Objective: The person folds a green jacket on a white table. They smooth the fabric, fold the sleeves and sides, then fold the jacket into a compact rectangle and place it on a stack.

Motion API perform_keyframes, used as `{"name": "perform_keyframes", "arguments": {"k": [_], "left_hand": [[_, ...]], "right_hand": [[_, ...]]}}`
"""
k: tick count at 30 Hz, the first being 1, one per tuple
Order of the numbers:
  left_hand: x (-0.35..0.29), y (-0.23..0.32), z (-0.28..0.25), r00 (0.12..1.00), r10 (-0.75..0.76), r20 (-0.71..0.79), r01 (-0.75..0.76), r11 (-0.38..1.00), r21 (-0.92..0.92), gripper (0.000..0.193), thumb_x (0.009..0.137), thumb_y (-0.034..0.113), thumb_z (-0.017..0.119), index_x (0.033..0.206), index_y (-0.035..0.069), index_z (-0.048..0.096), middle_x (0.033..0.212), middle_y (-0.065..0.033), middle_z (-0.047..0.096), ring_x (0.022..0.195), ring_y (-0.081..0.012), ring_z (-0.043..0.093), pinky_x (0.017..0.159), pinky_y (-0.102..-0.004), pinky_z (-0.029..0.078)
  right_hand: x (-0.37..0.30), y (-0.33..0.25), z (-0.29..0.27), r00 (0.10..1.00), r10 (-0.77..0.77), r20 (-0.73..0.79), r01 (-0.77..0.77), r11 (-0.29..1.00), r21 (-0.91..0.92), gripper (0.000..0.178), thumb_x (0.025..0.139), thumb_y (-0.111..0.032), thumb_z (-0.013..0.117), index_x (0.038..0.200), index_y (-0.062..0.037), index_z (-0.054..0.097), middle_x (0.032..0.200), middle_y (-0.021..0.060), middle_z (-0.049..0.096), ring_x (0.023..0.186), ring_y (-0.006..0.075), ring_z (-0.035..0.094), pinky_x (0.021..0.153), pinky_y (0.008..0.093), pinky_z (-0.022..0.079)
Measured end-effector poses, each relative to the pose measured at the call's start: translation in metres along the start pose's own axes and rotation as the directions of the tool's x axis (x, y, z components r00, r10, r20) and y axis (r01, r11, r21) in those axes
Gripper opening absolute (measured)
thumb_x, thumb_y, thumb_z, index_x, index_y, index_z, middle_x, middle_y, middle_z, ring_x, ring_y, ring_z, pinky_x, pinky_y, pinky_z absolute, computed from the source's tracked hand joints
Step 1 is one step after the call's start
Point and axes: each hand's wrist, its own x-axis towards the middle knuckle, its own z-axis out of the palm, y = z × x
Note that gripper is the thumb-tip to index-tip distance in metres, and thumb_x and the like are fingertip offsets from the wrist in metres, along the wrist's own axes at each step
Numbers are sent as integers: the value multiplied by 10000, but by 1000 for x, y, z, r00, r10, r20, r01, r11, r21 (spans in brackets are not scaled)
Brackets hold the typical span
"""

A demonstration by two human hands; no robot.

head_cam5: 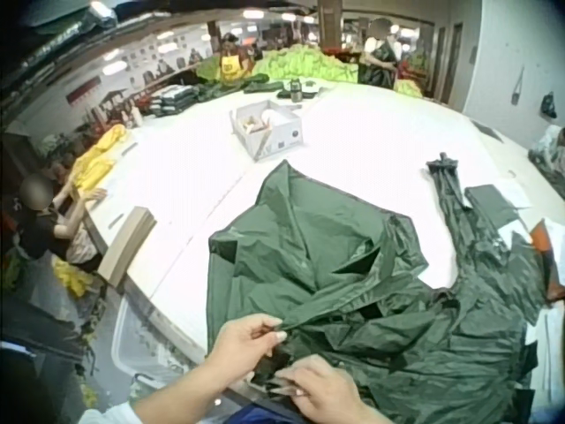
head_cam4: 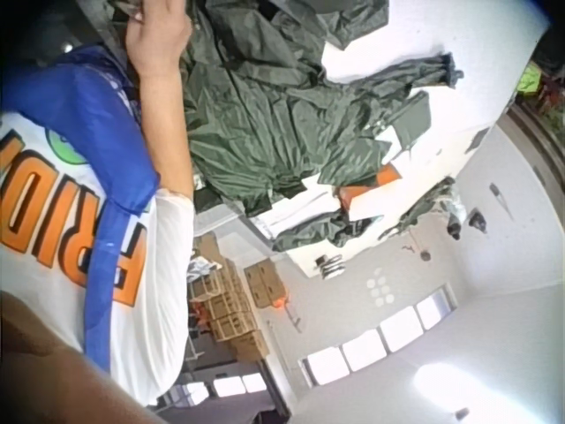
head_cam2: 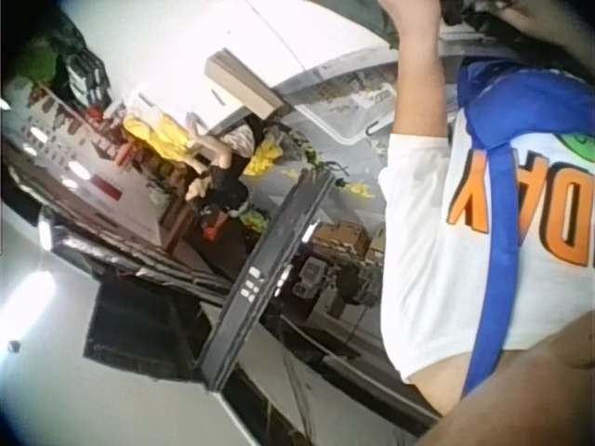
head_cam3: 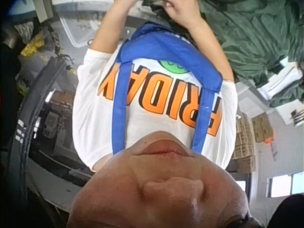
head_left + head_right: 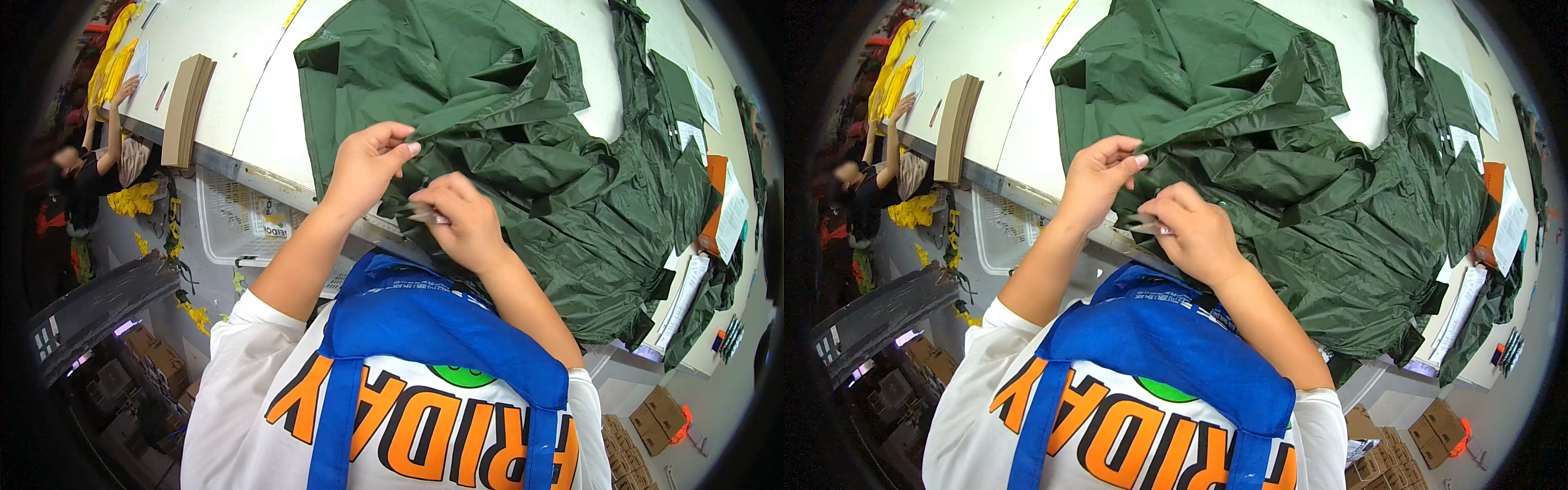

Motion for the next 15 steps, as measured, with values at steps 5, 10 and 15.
{"name": "perform_keyframes", "arguments": {"k": [5, 10, 15], "left_hand": [[-20, 18, 12, 991, 26, 132, 9, 966, -259, 208, 850, 10, 634, 1035, 27, 539, 829, -7, 607, 730, -57, 525, 658, -195, 416], [-37, 37, 19, 978, 177, 108, -180, 983, 22, 178, 848, 28, 628, 1001, 22, 537, 826, -17, 619, 738, -48, 544, 655, -194, 419], [-47, 48, 15, 952, 275, 133, -300, 921, 248, 167, 807, 10, 613, 959, -2, 545, 792, -82, 619, 728, -130, 626, 668, -251, 483]], "right_hand": [[8, -21, -18, 948, 156, -277, -130, 985, 110, 197, 710, 47, 686, 882, -34, 637, 771, 70, 602, 626, 148, 551, 556, 246, 442], [10, -28, -25, 905, 245, -348, -209, 968, 138, 153, 713, 23, 722, 812, -25, 616, 701, 56, 591, 583, 145, 524, 539, 238, 420], [8, -30, -27, 913, 287, -288, -254, 956, 147, 158, 710, -3, 733, 780, -25, 593, 669, 61, 560, 565, 156, 504, 521, 257, 400]]}}
